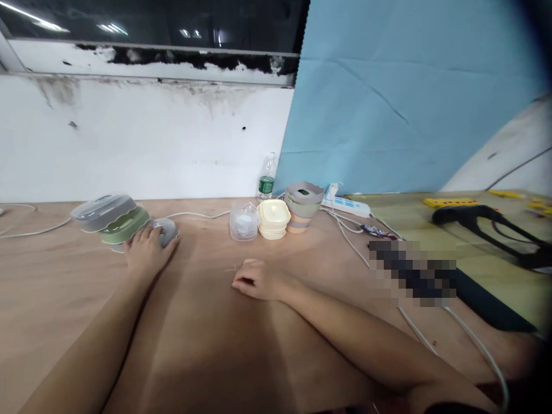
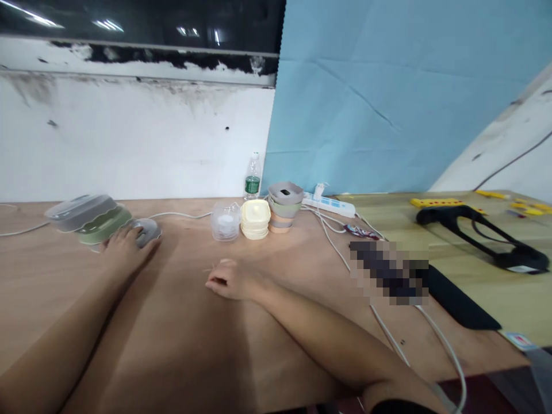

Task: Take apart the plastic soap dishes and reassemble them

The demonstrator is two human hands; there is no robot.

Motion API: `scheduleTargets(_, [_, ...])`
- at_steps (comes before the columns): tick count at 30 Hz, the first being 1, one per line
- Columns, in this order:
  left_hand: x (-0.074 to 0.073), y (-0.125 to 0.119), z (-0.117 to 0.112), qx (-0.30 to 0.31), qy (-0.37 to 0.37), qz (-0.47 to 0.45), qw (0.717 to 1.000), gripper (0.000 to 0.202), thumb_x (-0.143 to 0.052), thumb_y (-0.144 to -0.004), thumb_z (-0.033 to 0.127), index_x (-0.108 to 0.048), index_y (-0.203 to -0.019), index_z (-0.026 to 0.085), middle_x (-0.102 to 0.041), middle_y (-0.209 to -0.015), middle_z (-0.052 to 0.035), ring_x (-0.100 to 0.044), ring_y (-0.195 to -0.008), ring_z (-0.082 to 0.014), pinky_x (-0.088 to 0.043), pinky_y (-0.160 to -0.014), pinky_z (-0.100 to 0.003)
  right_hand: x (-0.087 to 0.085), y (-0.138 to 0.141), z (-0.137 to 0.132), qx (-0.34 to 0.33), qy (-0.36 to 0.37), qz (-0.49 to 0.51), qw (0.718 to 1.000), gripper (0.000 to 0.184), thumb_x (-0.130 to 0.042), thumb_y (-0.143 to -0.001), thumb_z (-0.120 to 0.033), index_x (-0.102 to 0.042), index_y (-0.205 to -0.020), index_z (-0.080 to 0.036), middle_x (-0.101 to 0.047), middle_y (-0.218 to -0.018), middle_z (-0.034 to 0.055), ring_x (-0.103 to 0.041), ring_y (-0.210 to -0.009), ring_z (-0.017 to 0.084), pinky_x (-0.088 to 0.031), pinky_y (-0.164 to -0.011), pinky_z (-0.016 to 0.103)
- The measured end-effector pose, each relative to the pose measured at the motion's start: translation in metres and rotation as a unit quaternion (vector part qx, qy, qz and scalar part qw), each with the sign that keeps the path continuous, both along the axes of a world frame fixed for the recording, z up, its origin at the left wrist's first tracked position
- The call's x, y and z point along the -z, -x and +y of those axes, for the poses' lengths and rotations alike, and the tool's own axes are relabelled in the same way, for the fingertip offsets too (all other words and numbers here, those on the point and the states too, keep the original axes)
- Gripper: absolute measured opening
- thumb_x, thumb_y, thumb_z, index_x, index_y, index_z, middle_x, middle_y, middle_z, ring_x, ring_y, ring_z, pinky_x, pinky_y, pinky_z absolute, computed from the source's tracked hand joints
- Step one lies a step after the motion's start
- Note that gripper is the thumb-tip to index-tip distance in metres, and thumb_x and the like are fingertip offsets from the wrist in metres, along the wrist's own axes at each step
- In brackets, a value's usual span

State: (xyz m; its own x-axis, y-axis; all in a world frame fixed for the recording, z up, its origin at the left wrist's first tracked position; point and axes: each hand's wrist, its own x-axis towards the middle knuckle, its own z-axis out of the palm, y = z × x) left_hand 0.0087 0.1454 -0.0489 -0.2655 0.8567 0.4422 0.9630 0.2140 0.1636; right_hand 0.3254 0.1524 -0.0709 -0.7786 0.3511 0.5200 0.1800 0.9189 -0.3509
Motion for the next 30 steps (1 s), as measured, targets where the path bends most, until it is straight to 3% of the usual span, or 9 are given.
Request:
scheduleTargets(4, [0.005, -0.015, -0.005, 0.084, -0.017, 0.004, 0.996, 0.049, -0.056, -0.083, 0.055, -0.059, -0.12, 0.023, -0.053, -0.137, -0.0114, -0.046, -0.125, -0.0345, -0.034, -0.101, -0.053, -0.006, -0.004, 0.007, 0.053, 0.034, -0.006, 0.998, 0.018, -0.055, -0.09, -0.033, -0.067, -0.089, -0.02, -0.068, -0.073, 0.0022, -0.06, -0.071, 0.014, -0.047, -0.07, 0.027])
scheduleTargets(8, [0.013, -0.033, -0.015, 0.226, -0.047, -0.021, 0.973, 0.043, -0.061, -0.082, 0.05, -0.061, -0.116, 0.024, -0.054, -0.135, -0.0084, -0.051, -0.121, -0.0305, -0.04, -0.101, -0.046, -0.008, -0.012, 0.005, 0.092, 0.066, 0.001, 0.994, 0.022, -0.056, -0.089, -0.034, -0.065, -0.105, -0.021, -0.066, -0.082, 0.0023, -0.058, -0.069, 0.013, -0.048, -0.069, 0.026])
scheduleTargets(10, [0.015, -0.039, -0.019, 0.328, -0.05, -0.037, 0.943, 0.04, -0.063, -0.082, 0.046, -0.06, -0.116, 0.025, -0.056, -0.132, -0.008, -0.052, -0.12, -0.0282, -0.042, -0.101, -0.044, -0.009, -0.015, 0.005, 0.097, 0.077, 0.017, 0.992, 0.032, -0.059, -0.087, -0.038, -0.061, -0.115, -0.022, -0.065, -0.097, 0.0055, -0.057, -0.07, 0.012, -0.049, -0.068, 0.027])
scheduleTargets(14, [0.011, -0.051, -0.027, 0.5, -0.03, -0.081, 0.862, 0.051, -0.069, -0.077, 0.044, -0.056, -0.123, 0.027, -0.053, -0.135, -0.0092, -0.048, -0.126, -0.0275, -0.043, -0.105, -0.044, -0.013, -0.016, 0.008, 0.084, 0.085, 0.021, 0.993, 0.08, -0.074, -0.07, -0.053, -0.043, -0.137, -0.022, -0.049, -0.132, 0.0145, -0.059, -0.091, 0.019, -0.053, -0.077, 0.034])
scheduleTargets(16, [0.008, -0.056, -0.03, 0.52, -0.014, -0.094, 0.849, 0.057, -0.071, -0.074, 0.047, -0.055, -0.125, 0.027, -0.047, -0.141, -0.0109, -0.041, -0.133, -0.0306, -0.039, -0.108, -0.047, -0.013, -0.015, 0.01, 0.062, 0.082, -0.007, 0.995, 0.087, -0.075, -0.068, -0.055, -0.039, -0.141, -0.023, -0.046, -0.137, 0.0151, -0.056, -0.109, 0.025, -0.05, -0.09, 0.04])
scheduleTargets(19, [0.008, -0.059, -0.031, 0.503, 0.017, -0.11, 0.857, 0.071, -0.072, -0.071, 0.051, -0.049, -0.133, 0.024, -0.033, -0.15, -0.0136, -0.031, -0.138, -0.0353, -0.033, -0.111, -0.052, -0.012, -0.014, 0.011, 0.048, 0.083, -0.028, 0.995, 0.071, -0.069, -0.077, -0.051, -0.045, -0.138, -0.026, -0.051, -0.134, 0.0123, -0.052, -0.119, 0.025, -0.045, -0.099, 0.042])
scheduleTargets(22, [0.013, -0.054, -0.029, 0.464, 0.037, -0.149, 0.872, 0.089, -0.074, -0.068, 0.053, -0.035, -0.143, 0.026, -0.031, -0.151, -0.0148, -0.034, -0.136, -0.0373, -0.036, -0.109, -0.054, -0.009, -0.014, 0.012, 0.055, 0.107, 0.005, 0.993, 0.06, -0.069, -0.079, -0.047, -0.053, -0.132, -0.025, -0.056, -0.128, 0.0112, -0.061, -0.099, 0.02, -0.051, -0.086, 0.036])
scheduleTargets(25, [0.018, -0.049, -0.026, 0.444, 0.056, -0.189, 0.874, 0.093, -0.074, -0.067, 0.053, -0.03, -0.145, 0.028, -0.043, -0.144, -0.0137, -0.045, -0.128, -0.0358, -0.041, -0.104, -0.052, -0.005, -0.014, 0.012, 0.066, 0.142, 0.053, 0.986, 0.05, -0.068, -0.081, -0.044, -0.058, -0.126, -0.024, -0.058, -0.124, 0.0106, -0.058, -0.067, 0.01, -0.051, -0.063, 0.027])
scheduleTargets(30, [0.014, -0.053, -0.026, 0.452, 0.038, -0.208, 0.867, 0.084, -0.07, -0.073, 0.052, -0.036, -0.143, 0.021, -0.044, -0.142, -0.0155, -0.043, -0.13, -0.0346, -0.038, -0.107, -0.049, 0.002, -0.014, 0.01, 0.113, 0.172, 0.134, 0.969, 0.052, -0.063, -0.086, -0.04, -0.049, -0.133, -0.022, -0.065, -0.102, 0.0071, -0.053, -0.059, 0.009, -0.047, -0.056, 0.023])
